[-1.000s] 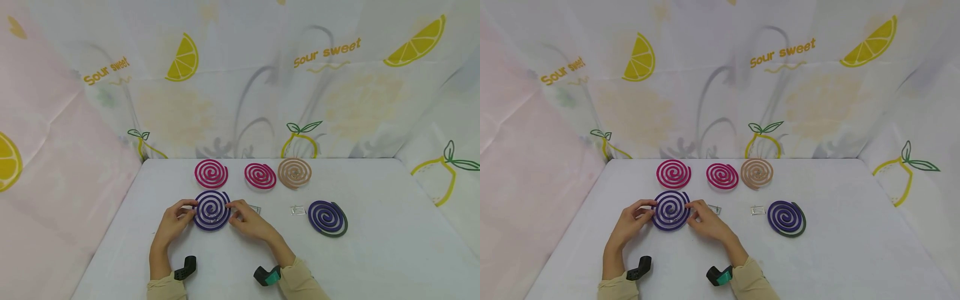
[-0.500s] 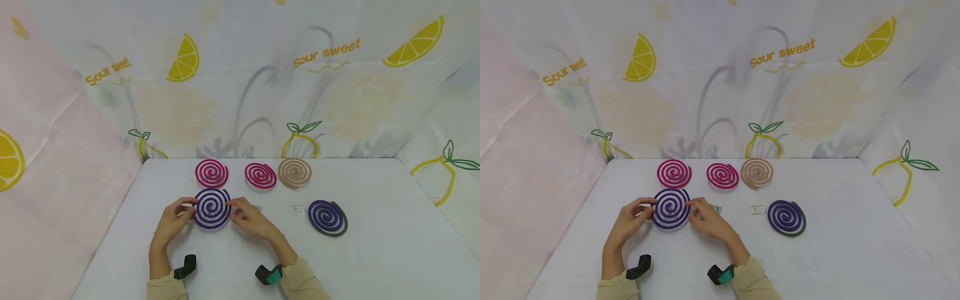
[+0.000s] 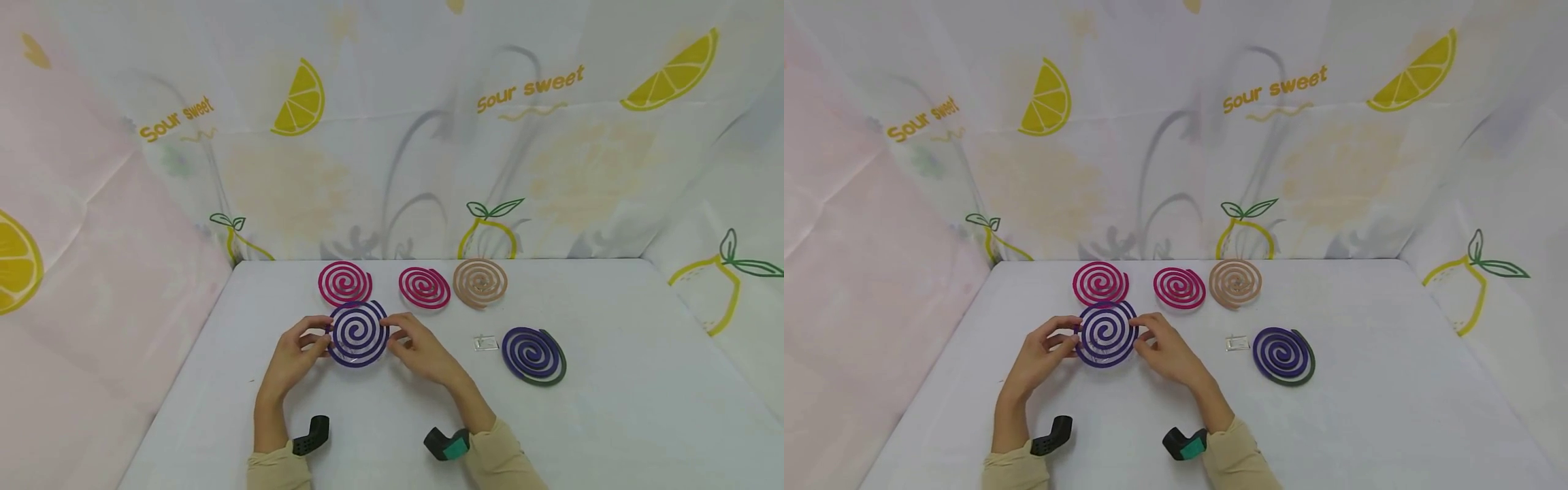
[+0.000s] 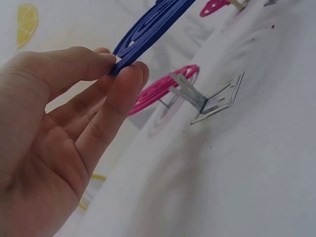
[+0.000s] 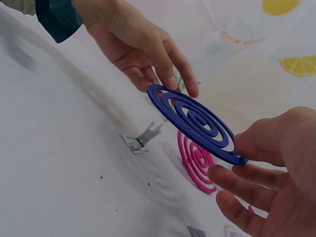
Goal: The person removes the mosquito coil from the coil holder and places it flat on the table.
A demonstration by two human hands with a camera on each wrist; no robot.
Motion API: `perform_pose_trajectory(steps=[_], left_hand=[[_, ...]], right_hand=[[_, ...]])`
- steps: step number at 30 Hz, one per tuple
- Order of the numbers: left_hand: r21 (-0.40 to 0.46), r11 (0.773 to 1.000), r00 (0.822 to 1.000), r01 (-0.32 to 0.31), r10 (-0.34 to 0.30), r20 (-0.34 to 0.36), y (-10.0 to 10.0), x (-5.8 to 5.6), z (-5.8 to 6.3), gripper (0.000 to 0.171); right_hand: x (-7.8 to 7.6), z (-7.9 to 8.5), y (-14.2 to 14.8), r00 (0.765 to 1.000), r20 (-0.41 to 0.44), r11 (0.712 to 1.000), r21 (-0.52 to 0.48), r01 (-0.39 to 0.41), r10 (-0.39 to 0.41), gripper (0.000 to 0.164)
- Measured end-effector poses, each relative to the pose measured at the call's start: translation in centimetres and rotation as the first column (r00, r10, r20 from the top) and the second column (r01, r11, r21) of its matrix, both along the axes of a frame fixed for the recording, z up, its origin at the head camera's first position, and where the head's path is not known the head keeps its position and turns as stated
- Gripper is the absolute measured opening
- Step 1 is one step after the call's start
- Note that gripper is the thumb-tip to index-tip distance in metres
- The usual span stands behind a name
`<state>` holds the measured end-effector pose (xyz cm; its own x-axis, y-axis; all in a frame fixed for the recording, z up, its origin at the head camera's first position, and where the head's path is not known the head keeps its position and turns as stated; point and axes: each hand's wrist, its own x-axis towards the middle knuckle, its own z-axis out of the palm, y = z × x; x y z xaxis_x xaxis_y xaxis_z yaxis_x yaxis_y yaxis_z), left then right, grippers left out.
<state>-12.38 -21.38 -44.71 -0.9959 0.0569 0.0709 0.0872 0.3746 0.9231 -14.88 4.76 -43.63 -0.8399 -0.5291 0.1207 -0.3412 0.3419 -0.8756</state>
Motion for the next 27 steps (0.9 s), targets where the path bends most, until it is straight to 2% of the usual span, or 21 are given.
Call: perform_pose_trajectory(steps=[7,15,21,27], left_hand=[[0.038,0.998,0.999,0.044,-0.044,-0.003,1.1,-0.3,0.2,0.046],[0.042,0.997,0.997,0.066,-0.064,-0.032,1.9,-0.5,0.3,0.043],[0.027,0.998,0.998,0.056,-0.055,-0.023,2.5,-0.6,0.5,0.041],[0.019,0.998,0.997,0.065,-0.064,-0.034,3.5,0.0,2.0,0.041]], right_hand=[[-0.3,0.2,0.9,0.999,-0.002,0.999,-0.038,0.036,-0.036,0.04],[-0.5,0.2,1.4,0.999,-0.009,0.996,-0.084,0.038,-0.039,0.042],[-0.5,0.5,1.7,0.999,0.0,0.995,-0.087,0.05,-0.05,0.041],[-0.6,0.6,2.2,0.998,-0.005,0.995,-0.08,0.057,-0.057,0.04]])
